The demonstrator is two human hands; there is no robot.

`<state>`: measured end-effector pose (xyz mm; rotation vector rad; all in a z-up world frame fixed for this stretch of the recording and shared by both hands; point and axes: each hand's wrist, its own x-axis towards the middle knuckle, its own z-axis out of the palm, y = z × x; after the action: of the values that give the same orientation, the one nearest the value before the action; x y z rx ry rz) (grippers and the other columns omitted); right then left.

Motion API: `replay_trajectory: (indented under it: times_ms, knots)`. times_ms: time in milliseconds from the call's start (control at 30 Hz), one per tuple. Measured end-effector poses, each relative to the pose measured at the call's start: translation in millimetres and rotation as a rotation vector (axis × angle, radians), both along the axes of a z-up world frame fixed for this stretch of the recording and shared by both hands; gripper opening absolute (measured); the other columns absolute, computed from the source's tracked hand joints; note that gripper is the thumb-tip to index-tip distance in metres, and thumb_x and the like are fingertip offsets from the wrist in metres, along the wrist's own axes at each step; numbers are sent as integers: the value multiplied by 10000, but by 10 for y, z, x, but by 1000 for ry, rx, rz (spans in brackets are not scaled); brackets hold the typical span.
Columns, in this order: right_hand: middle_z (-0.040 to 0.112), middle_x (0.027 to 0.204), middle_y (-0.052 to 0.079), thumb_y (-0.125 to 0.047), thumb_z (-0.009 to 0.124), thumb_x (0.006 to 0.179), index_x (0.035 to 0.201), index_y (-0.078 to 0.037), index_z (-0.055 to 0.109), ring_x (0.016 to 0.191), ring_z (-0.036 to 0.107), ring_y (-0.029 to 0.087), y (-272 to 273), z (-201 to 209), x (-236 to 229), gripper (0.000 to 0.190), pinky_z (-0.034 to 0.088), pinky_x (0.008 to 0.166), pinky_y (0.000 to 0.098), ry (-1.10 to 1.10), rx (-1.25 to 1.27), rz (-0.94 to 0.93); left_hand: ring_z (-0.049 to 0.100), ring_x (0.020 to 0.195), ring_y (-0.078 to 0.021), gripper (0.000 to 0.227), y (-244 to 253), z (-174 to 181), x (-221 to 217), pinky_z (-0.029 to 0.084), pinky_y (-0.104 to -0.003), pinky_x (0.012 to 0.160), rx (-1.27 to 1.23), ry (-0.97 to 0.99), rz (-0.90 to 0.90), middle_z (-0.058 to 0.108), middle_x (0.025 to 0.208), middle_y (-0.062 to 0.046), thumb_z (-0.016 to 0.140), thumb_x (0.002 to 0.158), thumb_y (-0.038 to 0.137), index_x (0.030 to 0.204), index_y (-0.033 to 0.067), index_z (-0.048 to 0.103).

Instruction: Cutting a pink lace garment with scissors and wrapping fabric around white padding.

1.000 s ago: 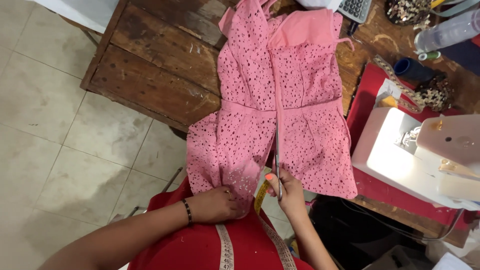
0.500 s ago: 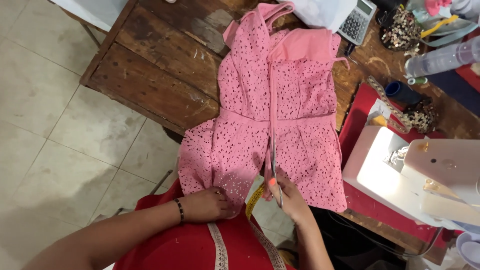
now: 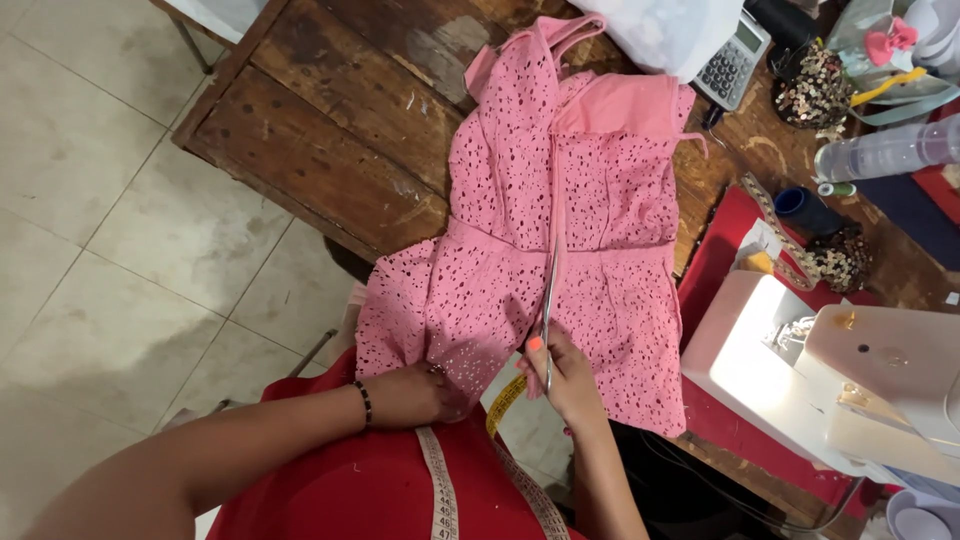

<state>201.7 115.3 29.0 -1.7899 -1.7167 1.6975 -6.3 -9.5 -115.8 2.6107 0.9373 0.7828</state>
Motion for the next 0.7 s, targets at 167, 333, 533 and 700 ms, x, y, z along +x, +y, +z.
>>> replay_trajectory:
  times_ms: [167, 333, 533, 700]
  knots:
    - [650, 567, 164, -587, 629, 927, 867, -37, 664, 418, 660, 246, 93, 121, -137, 555, 534, 497, 345, -128, 90, 8, 669, 835, -142, 119, 23, -42, 14, 513, -394, 795, -41, 5, -17, 713, 942, 86, 631, 932, 251, 998, 310, 710]
    - [632, 515, 146, -483, 723, 917, 782, -14, 655, 357, 619, 223, 25, -1, -139, 492, 498, 431, 291, -118, 146, -94, 672, 852, -155, 152, -13, -210, 44, 521, -398, 789, -69, 16, -17, 719, 984, 90, 627, 933, 230, 1020, 320, 712]
    - [645, 455, 143, -458, 705, 926, 742, -18, 672, 374, 650, 244, 97, -36, -87, 478, 513, 429, 311, -32, 150, -46, 684, 824, -202, 161, 35, -245, 16, 531, -419, 783, -99, 2, -51, 727, 967, 56, 645, 930, 195, 1041, 283, 721]
    - [662, 686, 216, -731, 575, 895, 936, -77, 686, 717, 699, 363, 241, 33, -162, 665, 518, 708, 420, -237, 56, 61, 698, 834, -190, 185, 89, -118, 39, 529, -433, 767, -118, 30, -90, 727, 975, 73, 626, 925, 187, 1056, 286, 713]
